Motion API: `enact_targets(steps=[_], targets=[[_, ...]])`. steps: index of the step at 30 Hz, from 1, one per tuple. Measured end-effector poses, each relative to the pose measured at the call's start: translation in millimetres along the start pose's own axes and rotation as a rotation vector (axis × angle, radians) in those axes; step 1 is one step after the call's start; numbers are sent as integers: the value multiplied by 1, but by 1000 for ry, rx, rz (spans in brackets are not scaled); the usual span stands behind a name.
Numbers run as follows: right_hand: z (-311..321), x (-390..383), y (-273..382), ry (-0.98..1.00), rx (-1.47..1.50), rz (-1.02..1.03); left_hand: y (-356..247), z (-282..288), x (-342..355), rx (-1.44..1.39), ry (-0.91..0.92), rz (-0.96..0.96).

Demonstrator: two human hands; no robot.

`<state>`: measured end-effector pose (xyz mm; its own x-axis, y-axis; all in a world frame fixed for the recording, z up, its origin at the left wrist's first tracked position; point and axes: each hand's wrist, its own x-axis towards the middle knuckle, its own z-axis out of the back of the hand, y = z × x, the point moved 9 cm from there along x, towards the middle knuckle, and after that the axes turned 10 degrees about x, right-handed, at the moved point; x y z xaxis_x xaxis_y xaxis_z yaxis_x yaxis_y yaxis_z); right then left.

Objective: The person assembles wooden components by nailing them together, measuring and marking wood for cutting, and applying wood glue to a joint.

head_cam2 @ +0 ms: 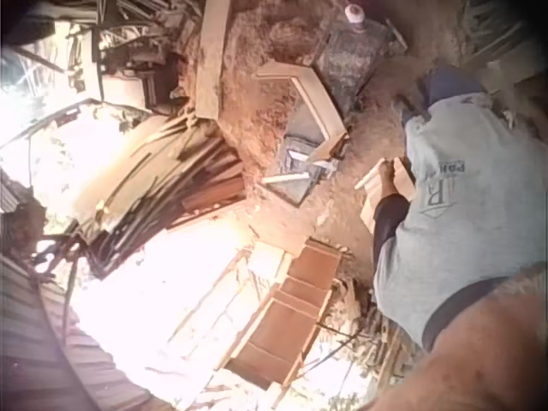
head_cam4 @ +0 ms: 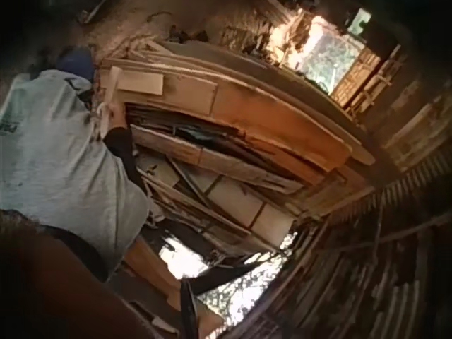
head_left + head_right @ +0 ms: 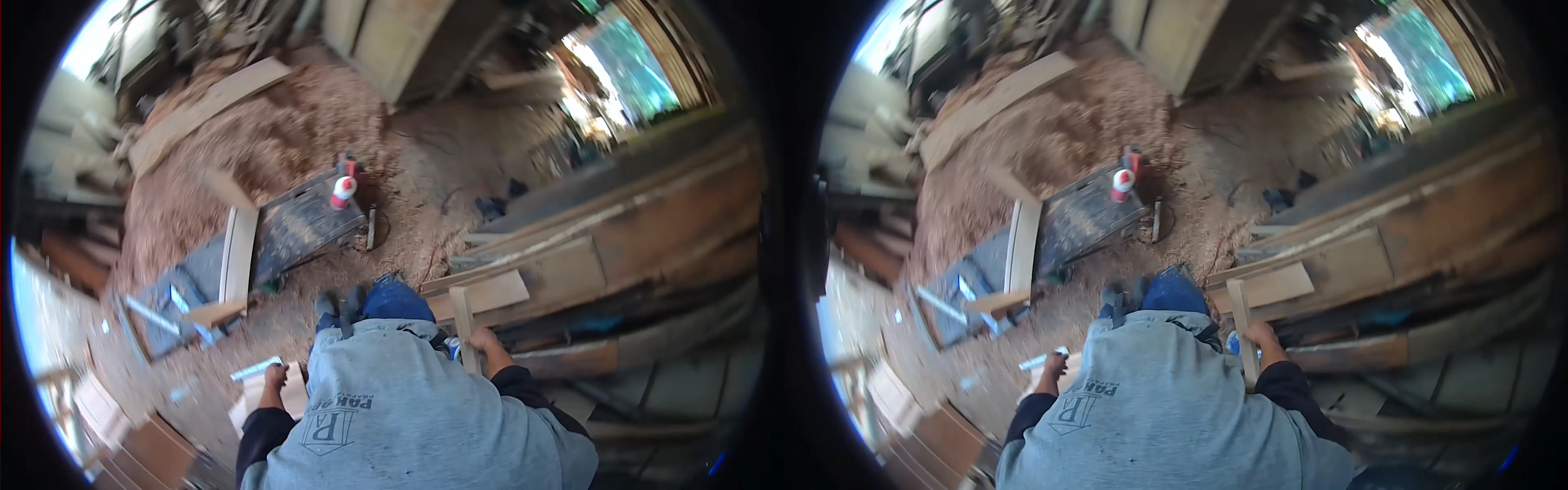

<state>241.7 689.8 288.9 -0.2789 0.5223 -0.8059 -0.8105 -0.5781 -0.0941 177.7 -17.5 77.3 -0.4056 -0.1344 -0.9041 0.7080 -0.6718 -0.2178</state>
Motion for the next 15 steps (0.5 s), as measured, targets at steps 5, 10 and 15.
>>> enact_targets(steps=[5,10,15], targets=[[-135,-69,-50,382,165,-132,-130,10,31,-10,240,-289],[-171,-31,-68,288,741,-179,-341,-26,8,589,360,-667],[-76,71,-6,240,466,-313,-530,-68,-1,869,246,-876]])
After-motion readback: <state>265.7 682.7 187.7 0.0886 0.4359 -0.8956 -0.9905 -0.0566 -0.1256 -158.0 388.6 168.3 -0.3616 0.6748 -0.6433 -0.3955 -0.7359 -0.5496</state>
